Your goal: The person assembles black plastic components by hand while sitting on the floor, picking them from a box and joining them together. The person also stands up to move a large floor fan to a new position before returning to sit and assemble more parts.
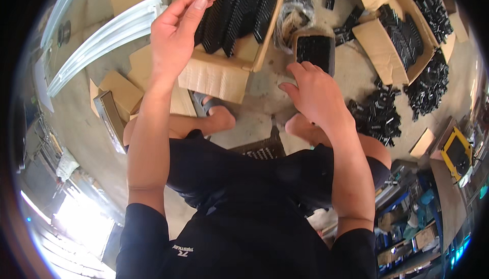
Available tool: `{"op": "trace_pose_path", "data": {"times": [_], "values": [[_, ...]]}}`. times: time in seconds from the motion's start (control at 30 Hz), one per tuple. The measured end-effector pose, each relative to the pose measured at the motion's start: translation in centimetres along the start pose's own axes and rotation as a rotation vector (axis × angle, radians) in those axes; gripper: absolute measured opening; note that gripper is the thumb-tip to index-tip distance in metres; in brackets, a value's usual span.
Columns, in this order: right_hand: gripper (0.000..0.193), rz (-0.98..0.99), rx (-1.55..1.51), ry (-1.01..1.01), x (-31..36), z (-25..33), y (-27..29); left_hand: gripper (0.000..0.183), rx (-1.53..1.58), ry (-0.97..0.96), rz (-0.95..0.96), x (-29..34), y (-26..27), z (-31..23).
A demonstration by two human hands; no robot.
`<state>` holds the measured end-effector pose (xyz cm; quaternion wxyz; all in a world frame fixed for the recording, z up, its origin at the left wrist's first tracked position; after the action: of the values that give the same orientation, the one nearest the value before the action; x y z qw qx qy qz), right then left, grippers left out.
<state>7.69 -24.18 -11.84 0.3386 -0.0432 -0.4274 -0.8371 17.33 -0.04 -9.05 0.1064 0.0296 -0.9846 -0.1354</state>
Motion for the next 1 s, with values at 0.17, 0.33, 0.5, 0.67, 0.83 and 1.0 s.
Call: {"op": "trace_pose_path", "data": {"times": [0.17, 0.33, 0.5, 0.67, 0.83, 1.0], "values": [[0.031, -0.264, 0.047, 0.148, 0.4, 4.7, 1.1, 0.036, 0.311, 0.032, -0.092, 1.4, 2.7, -4.0], [0.03, -0.192, -0.102, 0.05, -1.3, 4.8, -3.1, 0.035, 0.534, -0.088, -0.057, 4.2, 6.1, -8.9], [0.028, -0.032, -0.021, -0.114, -9.9, 2.6, -11.1, 0.035, 0.645, -0.123, -0.08, 6.8, 9.3, -10.8], [0.029, -0.051, 0.095, 0.021, -17.9, 3.6, -17.6, 0.037, 0.792, -0.203, 0.019, 8.2, 10.7, -11.9], [0.037, 0.069, 0.243, -0.149, -22.4, 1.3, -22.6, 0.037, 1.027, -0.264, -0.024, 7.6, 14.7, -10.3], [0.037, 0.056, 0.288, -0.115, -23.8, 3.0, -22.7, 0.038, 1.135, -0.125, -0.046, 6.2, 15.5, -8.2]]}}
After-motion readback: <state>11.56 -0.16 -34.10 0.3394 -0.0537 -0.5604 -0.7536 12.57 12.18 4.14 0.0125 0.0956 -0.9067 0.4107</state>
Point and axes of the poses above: each hand's wrist, its own x-axis away from the middle knuckle, its own y-axis out of the back of the hand, z = x × y, the point moved 9 cm from there along -x, towards the middle knuckle, and after that the axes turned 8 degrees about y, right-handed, at the moved point
